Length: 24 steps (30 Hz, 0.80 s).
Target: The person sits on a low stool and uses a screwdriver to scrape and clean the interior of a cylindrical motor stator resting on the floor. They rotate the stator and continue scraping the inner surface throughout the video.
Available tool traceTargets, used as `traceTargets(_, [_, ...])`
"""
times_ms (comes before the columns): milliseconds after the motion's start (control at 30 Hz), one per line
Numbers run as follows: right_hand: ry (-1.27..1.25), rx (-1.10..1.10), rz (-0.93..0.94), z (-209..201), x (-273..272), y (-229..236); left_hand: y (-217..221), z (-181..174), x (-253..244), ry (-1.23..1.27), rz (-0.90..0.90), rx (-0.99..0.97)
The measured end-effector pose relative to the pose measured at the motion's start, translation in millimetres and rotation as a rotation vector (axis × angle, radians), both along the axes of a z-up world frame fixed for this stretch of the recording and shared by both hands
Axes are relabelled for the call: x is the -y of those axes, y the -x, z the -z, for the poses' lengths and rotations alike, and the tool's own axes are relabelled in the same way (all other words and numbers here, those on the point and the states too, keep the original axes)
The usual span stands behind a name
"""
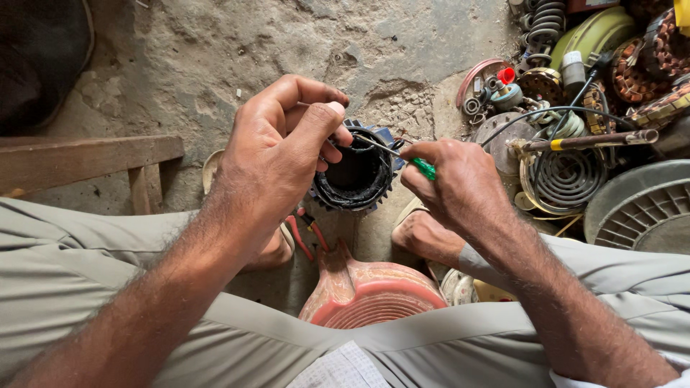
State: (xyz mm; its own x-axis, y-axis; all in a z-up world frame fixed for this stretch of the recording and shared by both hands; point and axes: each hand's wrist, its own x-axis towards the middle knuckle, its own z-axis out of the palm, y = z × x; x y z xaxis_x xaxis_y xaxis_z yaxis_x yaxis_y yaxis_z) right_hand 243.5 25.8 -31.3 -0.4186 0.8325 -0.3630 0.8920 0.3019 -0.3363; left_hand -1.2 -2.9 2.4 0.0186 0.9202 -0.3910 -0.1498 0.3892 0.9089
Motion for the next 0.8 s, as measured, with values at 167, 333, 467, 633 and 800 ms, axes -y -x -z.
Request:
traceTargets(167, [-0.007, -0.015, -0.006, 0.5, 0.4, 0.7, -0.4, 1.2, 0.0, -0.009, -0.001, -0.013])
traceTargets(333, [-0.016, 0.050, -0.055, 0.8, 4.3, -0.5, -0.9, -0.3, 0.3, -0.001, -0.001, -0.011])
traceTargets(467, [0.151, 0.017, 0.122, 2.8, 12.7, 0.6, -0.6, -4.6, -0.5, 0.010, 0.019, -0.037])
traceTargets(633, [0.299, -0.237, 0.374, 9.4, 30.2, 2.5, -3.1, -8.6, 1.7, 0.008, 0.028, -0.036])
traceTargets(800, [0.161, -0.092, 0.327, 30.6, 61.0, 5.0, -6.1, -7.8, 1.6, 0.002, 0.029, -0.018])
